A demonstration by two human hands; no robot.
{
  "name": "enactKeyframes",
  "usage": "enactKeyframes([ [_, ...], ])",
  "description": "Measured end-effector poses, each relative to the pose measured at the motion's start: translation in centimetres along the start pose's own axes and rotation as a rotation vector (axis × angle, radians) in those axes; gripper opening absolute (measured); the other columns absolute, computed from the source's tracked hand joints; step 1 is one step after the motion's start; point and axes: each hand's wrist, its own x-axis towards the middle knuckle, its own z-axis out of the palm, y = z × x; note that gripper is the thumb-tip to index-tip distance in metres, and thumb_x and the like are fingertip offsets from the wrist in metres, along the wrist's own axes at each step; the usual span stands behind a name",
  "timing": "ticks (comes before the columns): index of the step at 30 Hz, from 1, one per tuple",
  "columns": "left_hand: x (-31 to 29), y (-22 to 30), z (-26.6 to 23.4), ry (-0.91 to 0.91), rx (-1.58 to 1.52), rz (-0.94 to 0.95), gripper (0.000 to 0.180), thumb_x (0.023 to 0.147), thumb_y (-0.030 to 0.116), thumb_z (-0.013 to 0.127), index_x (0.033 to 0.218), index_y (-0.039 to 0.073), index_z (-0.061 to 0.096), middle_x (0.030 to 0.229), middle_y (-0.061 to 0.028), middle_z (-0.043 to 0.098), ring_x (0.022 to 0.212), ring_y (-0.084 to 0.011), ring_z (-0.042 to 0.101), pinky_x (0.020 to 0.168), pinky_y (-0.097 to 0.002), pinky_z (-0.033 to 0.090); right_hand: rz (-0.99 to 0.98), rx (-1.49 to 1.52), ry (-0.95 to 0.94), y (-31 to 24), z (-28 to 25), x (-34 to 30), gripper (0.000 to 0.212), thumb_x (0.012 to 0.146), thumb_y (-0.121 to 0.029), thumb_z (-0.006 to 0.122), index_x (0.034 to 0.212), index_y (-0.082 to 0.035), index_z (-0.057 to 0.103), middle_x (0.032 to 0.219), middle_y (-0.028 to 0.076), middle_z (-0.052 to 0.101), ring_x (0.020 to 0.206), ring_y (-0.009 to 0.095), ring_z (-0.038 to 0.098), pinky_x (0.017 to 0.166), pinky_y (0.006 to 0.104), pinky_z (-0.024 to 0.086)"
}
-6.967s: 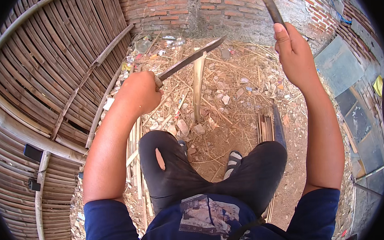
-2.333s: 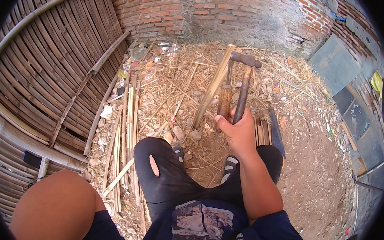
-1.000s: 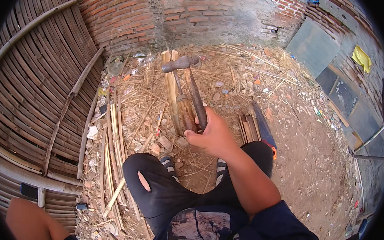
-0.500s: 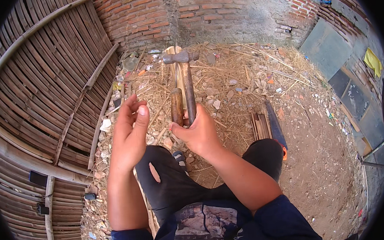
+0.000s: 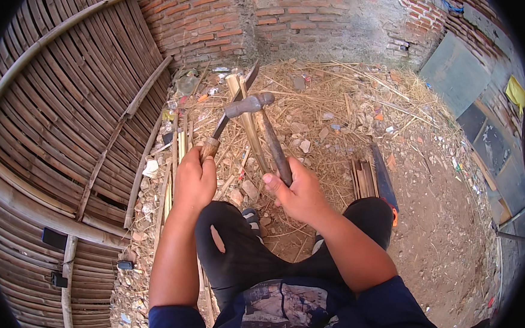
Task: The person splits a piece of wood by holding a machete against it and striking the blade's back with a hammer, then shaves the surface of a wood strip using the machete.
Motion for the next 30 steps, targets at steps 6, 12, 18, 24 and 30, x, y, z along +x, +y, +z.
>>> enactKeyframes([
  [6, 3.5, 1.4, -4.4, -0.24, 0.46, -0.066, 0.051, 0.084, 0.046, 0.081, 0.091, -0.003, 0.068, 0.085, -0.0267, 0.07, 0.084, -0.0425, 0.07, 0.08, -0.0513, 0.055, -0.056, -0.3, 0.08, -2.2, -9.9, 3.5, 0.046, 0.104, -0.044, 0.058, 0.094, 0.001, 0.058, 0.067, 0.015, 0.058, 0.061, 0.028, 0.058, 0.06, 0.0422, 0.045],
  [12, 5.2, 0.9, -5.8, -0.233, 0.516, 0.055, 0.044, 0.083, 0.037, 0.082, 0.088, -0.003, 0.066, 0.079, -0.0247, 0.068, 0.082, -0.044, 0.067, 0.076, -0.0494, 0.053, -0.181, -0.389, 0.246, -5.6, -12.7, 7.7, 0.046, 0.106, -0.044, 0.053, 0.096, 0.001, 0.059, 0.069, 0.016, 0.06, 0.062, 0.029, 0.06, 0.061, 0.0422, 0.046],
  [18, 4.8, 1.2, -6.0, -0.243, 0.51, 0.155, 0.042, 0.083, 0.035, 0.082, 0.087, -0.003, 0.065, 0.079, -0.0257, 0.067, 0.083, -0.0452, 0.066, 0.075, -0.0507, 0.052, 0.024, -0.756, -0.021, -1.3, -10.5, 9.8, 0.047, 0.107, -0.043, 0.049, 0.098, 0.001, 0.061, 0.075, 0.019, 0.065, 0.068, 0.036, 0.065, 0.065, 0.0488, 0.049],
  [24, 3.9, 0.5, -5.3, -0.252, 0.514, 0.131, 0.038, 0.083, 0.033, 0.082, 0.09, -0.001, 0.066, 0.082, -0.0257, 0.069, 0.086, -0.0444, 0.068, 0.076, -0.0522, 0.054, -0.084, -0.557, 0.196, -4.3, -12.3, 10.1, 0.048, 0.107, -0.045, 0.049, 0.098, 0.0, 0.063, 0.074, 0.018, 0.065, 0.069, 0.036, 0.065, 0.066, 0.0499, 0.05],
  [30, 4.4, 0.2, -4.8, -0.244, 0.469, 0.106, 0.037, 0.082, 0.028, 0.083, 0.096, -0.002, 0.067, 0.082, -0.0248, 0.068, 0.084, -0.0453, 0.066, 0.073, -0.0503, 0.052, 0.073, -0.776, -0.093, -1.8, -10.6, 8.3, 0.05, 0.105, -0.047, 0.053, 0.1, 0.002, 0.063, 0.074, 0.02, 0.065, 0.069, 0.039, 0.064, 0.068, 0.0502, 0.049],
])
